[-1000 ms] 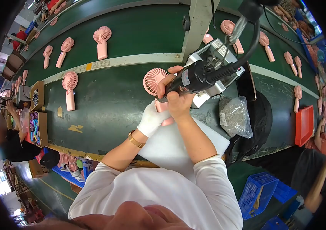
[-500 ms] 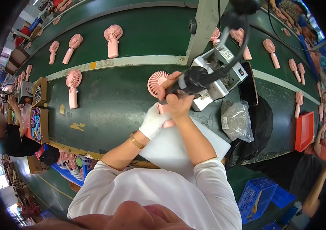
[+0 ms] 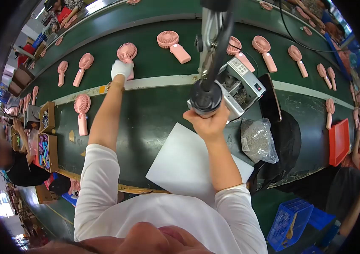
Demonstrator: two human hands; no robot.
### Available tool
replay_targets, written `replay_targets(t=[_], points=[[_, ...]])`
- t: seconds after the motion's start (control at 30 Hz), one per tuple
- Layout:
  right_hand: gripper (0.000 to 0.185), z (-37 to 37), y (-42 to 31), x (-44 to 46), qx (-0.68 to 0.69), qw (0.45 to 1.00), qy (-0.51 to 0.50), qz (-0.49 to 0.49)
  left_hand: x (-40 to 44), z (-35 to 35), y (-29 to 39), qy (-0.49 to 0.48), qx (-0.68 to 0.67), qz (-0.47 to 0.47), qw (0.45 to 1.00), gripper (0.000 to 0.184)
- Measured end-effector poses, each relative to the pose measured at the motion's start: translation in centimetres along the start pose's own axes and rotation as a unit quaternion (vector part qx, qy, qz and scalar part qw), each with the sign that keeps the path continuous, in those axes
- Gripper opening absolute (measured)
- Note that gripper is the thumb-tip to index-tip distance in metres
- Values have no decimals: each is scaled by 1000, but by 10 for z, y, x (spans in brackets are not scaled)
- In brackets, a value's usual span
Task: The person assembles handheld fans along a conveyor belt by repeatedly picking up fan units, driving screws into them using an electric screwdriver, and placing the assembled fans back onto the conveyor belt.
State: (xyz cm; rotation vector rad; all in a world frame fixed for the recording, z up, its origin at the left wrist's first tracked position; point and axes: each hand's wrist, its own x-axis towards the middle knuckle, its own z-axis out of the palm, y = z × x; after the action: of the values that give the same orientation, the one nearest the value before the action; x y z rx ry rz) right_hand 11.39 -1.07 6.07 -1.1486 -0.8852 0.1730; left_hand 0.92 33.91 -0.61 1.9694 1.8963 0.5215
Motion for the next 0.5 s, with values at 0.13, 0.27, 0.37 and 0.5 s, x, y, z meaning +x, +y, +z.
replay_targets(t=[0.13, 0.27, 0.37, 0.5], points=[[55, -7, 12, -3, 10, 1000, 7, -10, -4, 5, -19, -146, -182, 133, 963, 39], [67, -6, 7, 0, 17, 999, -5, -39, -116, -10, -6, -368, -501, 98, 777, 35], [61, -5, 7, 1, 29, 999, 1, -40, -206, -38, -6, -491, -627, 41, 604, 44], [55, -5, 3, 2, -2, 999, 1, -35, -273, -43, -16, -467, -720, -64, 509, 38]])
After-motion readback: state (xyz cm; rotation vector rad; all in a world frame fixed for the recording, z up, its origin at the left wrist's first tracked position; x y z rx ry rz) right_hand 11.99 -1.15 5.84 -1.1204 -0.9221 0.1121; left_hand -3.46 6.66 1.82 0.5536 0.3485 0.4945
